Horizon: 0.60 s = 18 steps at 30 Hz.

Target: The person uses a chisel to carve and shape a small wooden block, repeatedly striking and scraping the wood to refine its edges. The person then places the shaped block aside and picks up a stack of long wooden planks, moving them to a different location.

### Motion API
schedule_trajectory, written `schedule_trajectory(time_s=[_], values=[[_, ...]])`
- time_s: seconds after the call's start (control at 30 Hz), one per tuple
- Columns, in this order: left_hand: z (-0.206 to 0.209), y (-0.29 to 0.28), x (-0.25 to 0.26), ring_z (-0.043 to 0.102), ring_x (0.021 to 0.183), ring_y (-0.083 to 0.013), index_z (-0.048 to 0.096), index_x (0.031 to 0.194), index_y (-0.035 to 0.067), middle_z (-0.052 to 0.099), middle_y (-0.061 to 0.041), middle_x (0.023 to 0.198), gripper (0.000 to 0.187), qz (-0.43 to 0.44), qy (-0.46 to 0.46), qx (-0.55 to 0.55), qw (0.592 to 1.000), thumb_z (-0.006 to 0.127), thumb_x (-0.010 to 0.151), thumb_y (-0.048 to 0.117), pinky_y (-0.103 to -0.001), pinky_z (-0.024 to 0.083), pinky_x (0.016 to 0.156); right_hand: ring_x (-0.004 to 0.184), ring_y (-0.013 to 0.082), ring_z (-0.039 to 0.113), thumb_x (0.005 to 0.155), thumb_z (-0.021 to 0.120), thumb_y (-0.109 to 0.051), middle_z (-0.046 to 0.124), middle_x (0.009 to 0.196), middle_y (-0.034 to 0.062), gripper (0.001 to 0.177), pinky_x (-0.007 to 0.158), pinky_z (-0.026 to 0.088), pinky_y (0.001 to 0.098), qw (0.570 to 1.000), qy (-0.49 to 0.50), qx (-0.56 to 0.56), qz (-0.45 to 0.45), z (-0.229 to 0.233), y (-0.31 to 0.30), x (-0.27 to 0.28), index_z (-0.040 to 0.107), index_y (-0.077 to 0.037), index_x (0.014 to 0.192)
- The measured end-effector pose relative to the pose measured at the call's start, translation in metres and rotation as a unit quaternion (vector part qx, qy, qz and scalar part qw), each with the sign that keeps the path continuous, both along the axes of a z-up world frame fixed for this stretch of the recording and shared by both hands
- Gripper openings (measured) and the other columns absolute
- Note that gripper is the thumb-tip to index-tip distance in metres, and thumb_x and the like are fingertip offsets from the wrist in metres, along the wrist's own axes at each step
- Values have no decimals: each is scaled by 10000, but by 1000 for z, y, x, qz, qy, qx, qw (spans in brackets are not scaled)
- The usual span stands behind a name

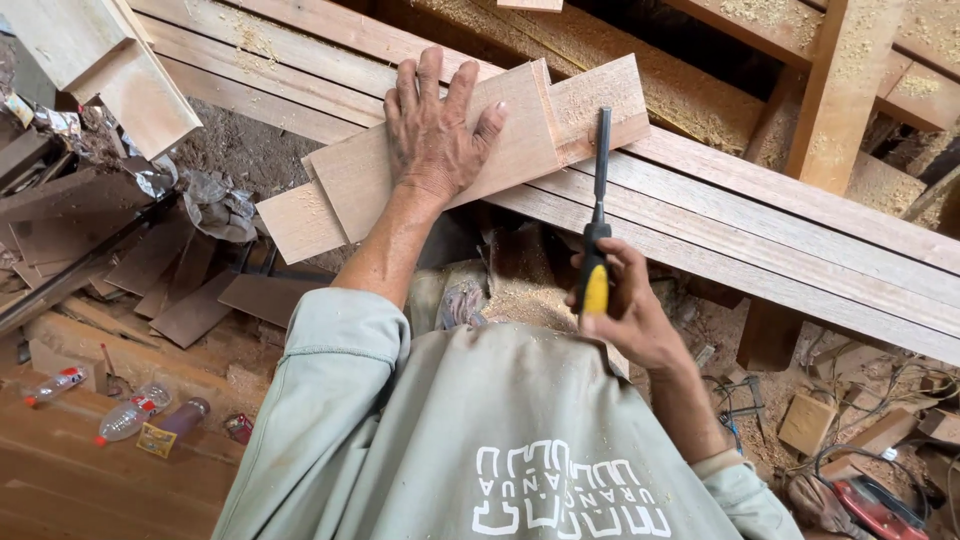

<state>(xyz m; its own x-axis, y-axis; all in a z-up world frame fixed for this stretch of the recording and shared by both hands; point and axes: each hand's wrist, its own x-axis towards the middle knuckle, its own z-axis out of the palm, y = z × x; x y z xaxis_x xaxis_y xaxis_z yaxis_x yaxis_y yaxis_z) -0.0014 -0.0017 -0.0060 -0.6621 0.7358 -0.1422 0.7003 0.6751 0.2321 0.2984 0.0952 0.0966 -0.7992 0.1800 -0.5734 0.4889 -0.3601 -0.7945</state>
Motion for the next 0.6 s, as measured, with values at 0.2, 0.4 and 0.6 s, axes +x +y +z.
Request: schedule_trajectory(time_s=[0.2, 0.4, 0.6], values=[[4, -1, 1, 376, 1422, -459, 564, 1489, 263, 397, -173, 1580, 713, 1, 13, 20, 1000, 317, 1017, 737, -629, 350, 1105, 616, 136, 508, 1067, 534, -279, 519, 888, 47, 470, 529, 458, 301, 935, -162, 307, -79, -13, -25, 23, 303, -236, 1474], [5, -2, 1, 397, 1408, -459, 568, 1475, 254, 413, -177, 1566, 674, -3, 24, 23, 999, 354, 1029, 712, -625, 369, 1090, 565, 105, 509, 1040, 582, -236, 620, 826, 20, 489, 547, 459, 293, 942, -145, 296, -65, -18, -32, 40, 508, -191, 1521], [-1, -4, 0, 417, 1364, -462, 608, 1429, 251, 434, -167, 1534, 626, -9, 42, 53, 998, 433, 1022, 695, -622, 382, 1064, 1048, 179, 568, 1033, 603, -169, 617, 1443, 139, 440, 934, 493, 294, 927, -100, 351, -82, -19, -38, 28, 541, -110, 1465]])
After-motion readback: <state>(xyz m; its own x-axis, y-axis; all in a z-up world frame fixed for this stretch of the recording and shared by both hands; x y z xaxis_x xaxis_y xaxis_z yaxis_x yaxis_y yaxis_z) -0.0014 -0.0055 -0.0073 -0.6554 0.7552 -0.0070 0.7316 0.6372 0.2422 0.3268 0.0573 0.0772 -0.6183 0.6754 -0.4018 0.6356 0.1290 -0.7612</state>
